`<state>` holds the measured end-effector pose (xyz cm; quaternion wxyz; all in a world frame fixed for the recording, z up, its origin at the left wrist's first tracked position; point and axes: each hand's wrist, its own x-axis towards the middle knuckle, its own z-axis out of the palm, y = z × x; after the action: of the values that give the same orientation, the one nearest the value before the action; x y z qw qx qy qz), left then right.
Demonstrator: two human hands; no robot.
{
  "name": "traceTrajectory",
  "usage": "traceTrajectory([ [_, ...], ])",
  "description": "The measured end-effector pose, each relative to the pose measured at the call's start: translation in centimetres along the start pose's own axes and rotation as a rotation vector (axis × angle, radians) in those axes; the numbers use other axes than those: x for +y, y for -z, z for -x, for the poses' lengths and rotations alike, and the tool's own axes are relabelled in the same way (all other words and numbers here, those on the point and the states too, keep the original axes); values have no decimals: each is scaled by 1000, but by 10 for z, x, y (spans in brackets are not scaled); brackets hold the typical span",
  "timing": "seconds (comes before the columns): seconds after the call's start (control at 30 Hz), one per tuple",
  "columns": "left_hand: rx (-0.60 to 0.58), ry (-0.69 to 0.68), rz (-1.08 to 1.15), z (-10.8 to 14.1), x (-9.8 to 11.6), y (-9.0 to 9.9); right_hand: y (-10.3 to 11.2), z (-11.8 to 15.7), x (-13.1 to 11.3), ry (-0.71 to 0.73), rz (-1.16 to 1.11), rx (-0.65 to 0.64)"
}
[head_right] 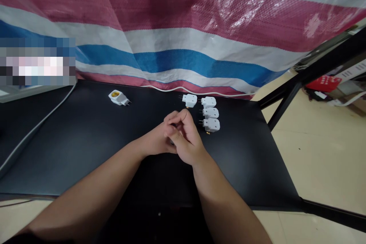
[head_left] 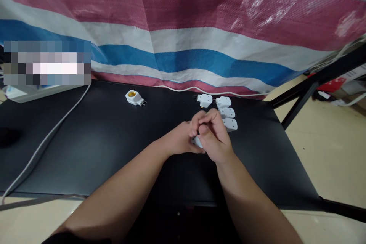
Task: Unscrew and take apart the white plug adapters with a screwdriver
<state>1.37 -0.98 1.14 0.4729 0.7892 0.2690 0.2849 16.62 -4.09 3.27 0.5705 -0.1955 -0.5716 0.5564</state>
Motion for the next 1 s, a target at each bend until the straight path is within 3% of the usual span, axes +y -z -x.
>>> traceTrajectory([
  [0.13, 9, 40, -45, -1, 5, 3, 4, 1, -5, 5, 80, -75],
  [0.27, 4, 11, 8, 0, 11, 4, 2, 3, -5, -84, -3, -89],
  [0.43, 20, 69, 18, 1, 6, 3, -3, 1, -2, -25, -80, -157],
  [0.63, 18, -1, -2, 5, -9, -1, -2, -18, -22, -60, 206, -340],
  [0.7, 29, 48, -9, 6, -10, -3, -1, -23, -26, -124, 189, -390],
  [0.8, 61, 109, -18, 7, -8, -3, 1, -23, -19, -225, -21, -356],
  [1.0, 73, 69, 14, 7, -7, -1, 5, -17, 2, -82, -115, -283],
])
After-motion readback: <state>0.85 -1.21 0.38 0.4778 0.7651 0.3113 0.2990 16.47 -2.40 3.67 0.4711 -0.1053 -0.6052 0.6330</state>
